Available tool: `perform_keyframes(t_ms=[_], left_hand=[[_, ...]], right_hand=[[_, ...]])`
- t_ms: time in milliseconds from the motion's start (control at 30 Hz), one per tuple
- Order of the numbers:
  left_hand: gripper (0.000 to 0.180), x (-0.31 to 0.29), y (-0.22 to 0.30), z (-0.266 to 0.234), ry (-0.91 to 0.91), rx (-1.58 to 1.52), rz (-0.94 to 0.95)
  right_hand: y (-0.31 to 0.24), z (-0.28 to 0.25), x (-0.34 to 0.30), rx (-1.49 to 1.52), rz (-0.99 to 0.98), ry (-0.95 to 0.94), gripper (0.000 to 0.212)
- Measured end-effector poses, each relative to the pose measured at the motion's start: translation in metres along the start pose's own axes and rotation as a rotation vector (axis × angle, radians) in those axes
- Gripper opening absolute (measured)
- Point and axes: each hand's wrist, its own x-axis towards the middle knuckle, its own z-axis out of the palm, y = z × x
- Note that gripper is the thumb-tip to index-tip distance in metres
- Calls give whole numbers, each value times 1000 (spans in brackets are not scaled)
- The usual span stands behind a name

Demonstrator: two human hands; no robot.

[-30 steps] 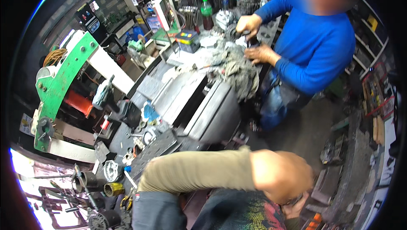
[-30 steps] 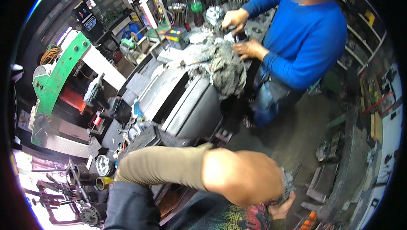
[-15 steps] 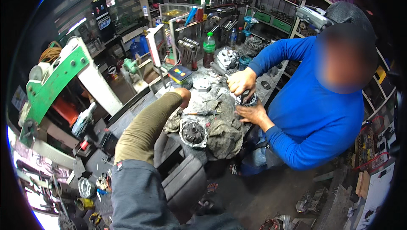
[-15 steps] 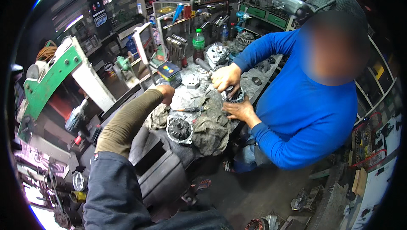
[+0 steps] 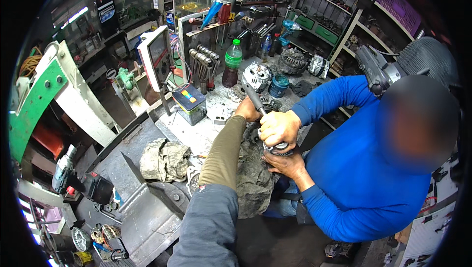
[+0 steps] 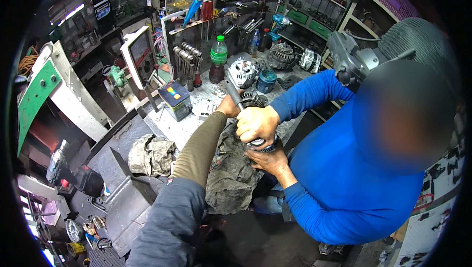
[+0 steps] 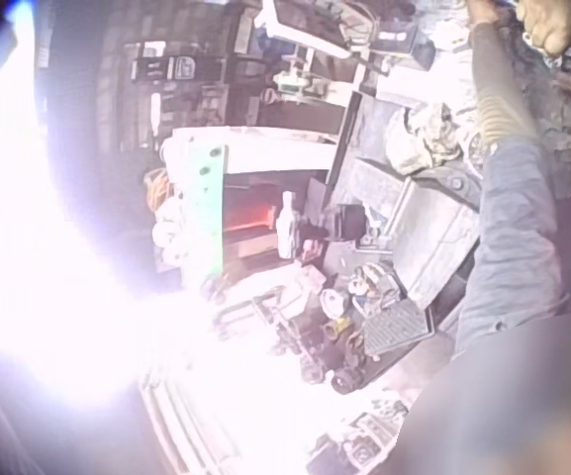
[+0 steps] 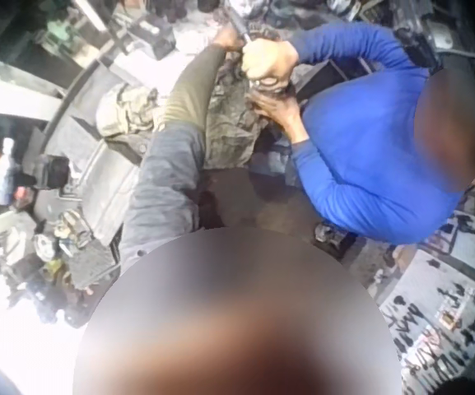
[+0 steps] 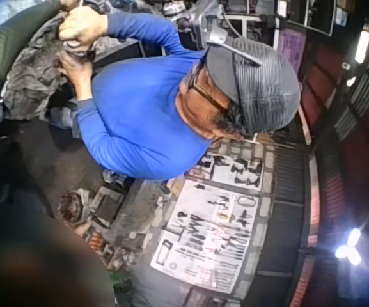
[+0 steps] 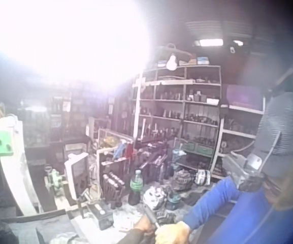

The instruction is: The person disassembles and reassembles an alternator on a workbench. They remove the housing, handle internal components, and use a cordless impact wrench to tighten bolts, then reattach the housing and inspect the assembled unit.

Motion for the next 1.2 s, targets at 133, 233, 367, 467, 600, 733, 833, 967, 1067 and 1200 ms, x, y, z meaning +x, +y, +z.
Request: perform_keyframes(t_ms=[133,233,367,467,600,733,833,967,1067,1200], left_hand=[[52,7,3,19,138,60,28],[50,2,-3,32,239,-82,-29],[47,-1,-1,38,329,-287,-115],[52,-18,8,9,247,-73,-146],[78,-47,44,-58,91,224,-190],[76,-84,96,-132,-26,403,-159],[67,-124,140,-192,-102,516,-95],[66,-214,206,-274,-15,551,-21],[70,-316,262,-332,161,544,79],[70,-476,337,-390,309,562,11]], right_hand=[[0,1,2,-36,1,8,74],[2,2,2,-49,-4,4,74],[8,-1,5,-53,-20,-3,75],[14,-6,3,-57,-28,-13,76],[23,-17,5,-70,-69,-44,77],[43,-42,19,-95,-155,-94,77],[63,-71,34,-113,-298,-162,78],[66,-94,36,-99,-576,-308,79],[26,-83,30,-24,-395,-591,80],[-13,-59,-17,88,-195,-975,82]])
